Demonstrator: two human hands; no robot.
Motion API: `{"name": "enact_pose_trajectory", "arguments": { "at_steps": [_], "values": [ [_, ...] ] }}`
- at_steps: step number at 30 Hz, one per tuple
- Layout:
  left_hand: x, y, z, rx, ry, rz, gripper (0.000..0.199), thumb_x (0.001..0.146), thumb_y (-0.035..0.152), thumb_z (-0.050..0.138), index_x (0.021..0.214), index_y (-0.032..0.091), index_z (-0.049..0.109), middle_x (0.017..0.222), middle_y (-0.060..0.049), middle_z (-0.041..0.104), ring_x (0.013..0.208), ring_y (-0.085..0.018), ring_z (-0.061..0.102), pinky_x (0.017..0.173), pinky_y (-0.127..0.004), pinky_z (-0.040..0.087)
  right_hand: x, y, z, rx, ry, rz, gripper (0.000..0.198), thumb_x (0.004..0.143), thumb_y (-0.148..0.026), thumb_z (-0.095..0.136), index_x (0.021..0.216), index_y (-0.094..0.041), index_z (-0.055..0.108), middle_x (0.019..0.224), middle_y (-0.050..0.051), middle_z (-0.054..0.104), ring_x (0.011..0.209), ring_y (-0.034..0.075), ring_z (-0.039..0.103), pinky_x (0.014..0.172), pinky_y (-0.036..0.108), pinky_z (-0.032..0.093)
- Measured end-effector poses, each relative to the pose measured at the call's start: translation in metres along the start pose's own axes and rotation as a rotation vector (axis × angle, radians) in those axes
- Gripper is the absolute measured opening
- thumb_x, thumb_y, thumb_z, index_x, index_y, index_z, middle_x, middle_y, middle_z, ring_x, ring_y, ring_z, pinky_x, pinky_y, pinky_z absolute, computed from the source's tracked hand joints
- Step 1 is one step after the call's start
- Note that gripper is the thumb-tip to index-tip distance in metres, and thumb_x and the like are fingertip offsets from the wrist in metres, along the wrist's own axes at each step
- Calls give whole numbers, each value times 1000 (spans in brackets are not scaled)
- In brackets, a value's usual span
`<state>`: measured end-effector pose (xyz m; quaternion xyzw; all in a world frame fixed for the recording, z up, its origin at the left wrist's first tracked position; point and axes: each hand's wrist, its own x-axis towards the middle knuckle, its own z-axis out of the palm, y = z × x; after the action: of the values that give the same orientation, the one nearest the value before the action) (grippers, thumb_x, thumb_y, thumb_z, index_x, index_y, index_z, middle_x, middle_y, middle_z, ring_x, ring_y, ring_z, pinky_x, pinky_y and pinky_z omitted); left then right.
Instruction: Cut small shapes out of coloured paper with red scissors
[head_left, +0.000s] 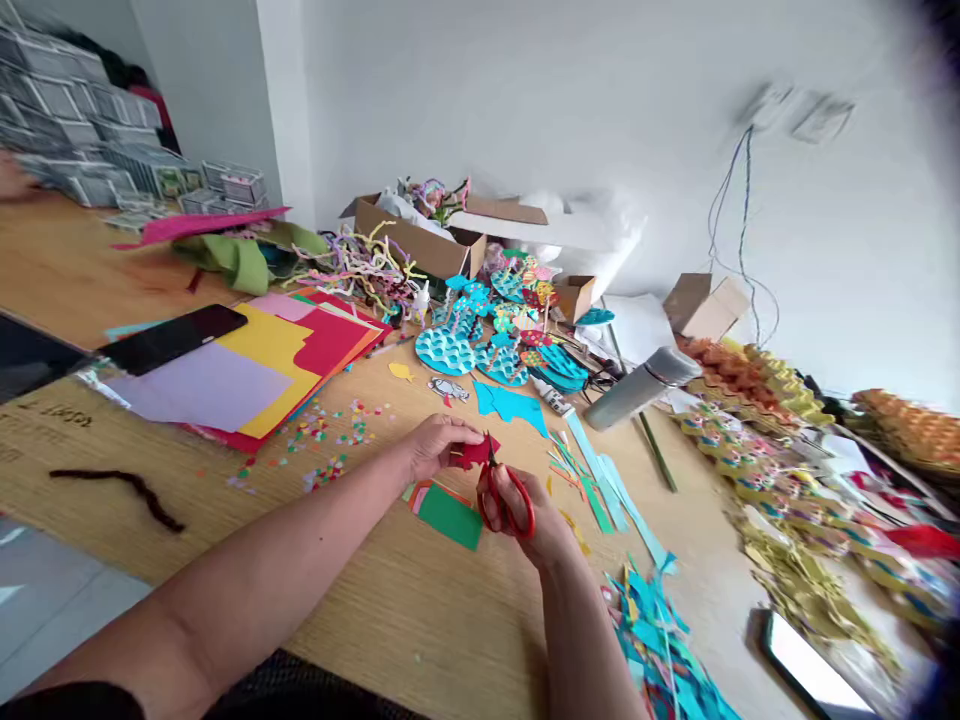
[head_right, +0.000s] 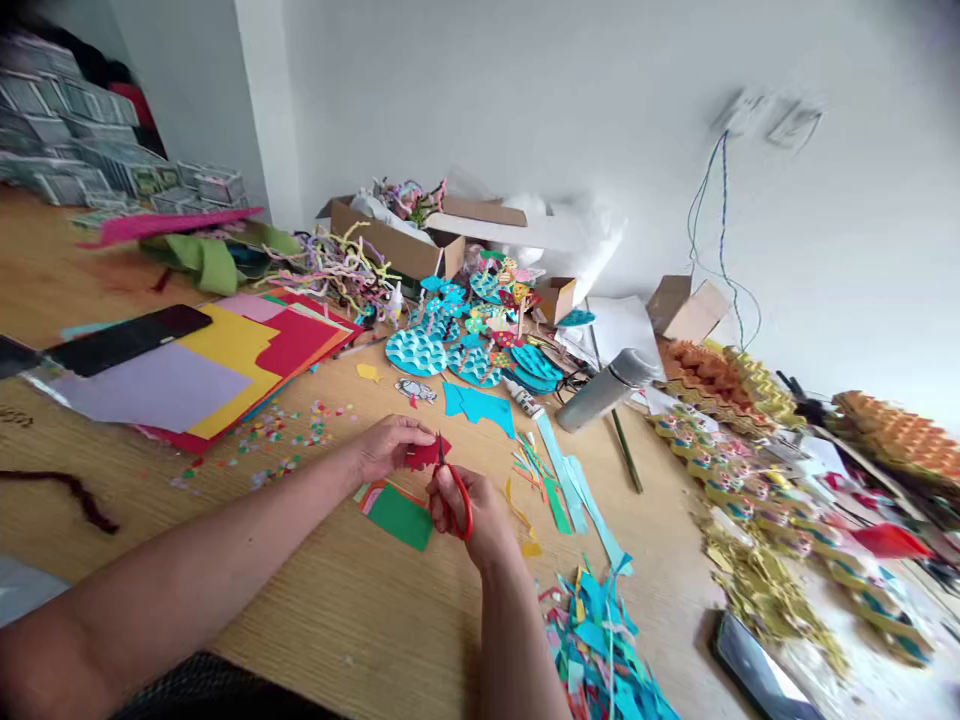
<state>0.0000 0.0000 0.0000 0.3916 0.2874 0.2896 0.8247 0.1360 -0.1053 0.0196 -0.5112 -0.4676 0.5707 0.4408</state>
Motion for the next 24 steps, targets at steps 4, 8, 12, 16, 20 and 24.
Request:
{"name": "enact_pose_trajectory", "arguments": {
  "at_steps": [4,8,12,16,20,24],
  "values": [
    [1,0,0,12,1,18,27,51,29,77,66,11,65,63,-5,66,53,-12,56,53,-26,42,0,0,0,-2,3,0,47,83,-60,54,67,-15,56,43,-3,47,39,7,39,40,21,21],
    [1,0,1,35,23,29,26,51,28,77,66,11,64,65,-5,67,57,-13,57,56,-26,41,0,-1,0,8,8,17,45,82,-59,56,71,-15,57,45,-4,48,40,8,40,39,20,21],
    [-1,1,2,64,44,29,25,51,28,77,66,12,64,66,-4,67,60,-13,58,60,-26,41,0,-2,0,8,19,34,45,82,-59,56,72,-15,56,46,-4,48,40,7,40,39,19,21],
    [-2,2,4,84,54,32,25,51,28,77,65,12,64,64,-3,66,58,-12,57,60,-26,40,0,-2,-1,2,23,40,46,83,-59,56,72,-15,56,46,-4,48,40,7,40,39,19,21],
    [-3,2,6,93,61,33,23,51,27,76,63,13,63,64,-2,65,57,-11,56,59,-26,39,0,-2,-1,-8,20,43,46,82,-60,56,72,-14,57,46,-3,49,40,7,41,39,19,20],
    [-3,2,6,98,62,29,23,51,28,76,63,13,63,63,-2,65,57,-11,56,59,-25,38,0,-2,-1,-15,31,49,46,82,-59,56,72,-15,57,46,-3,50,40,7,41,39,19,19]
  ]
}}
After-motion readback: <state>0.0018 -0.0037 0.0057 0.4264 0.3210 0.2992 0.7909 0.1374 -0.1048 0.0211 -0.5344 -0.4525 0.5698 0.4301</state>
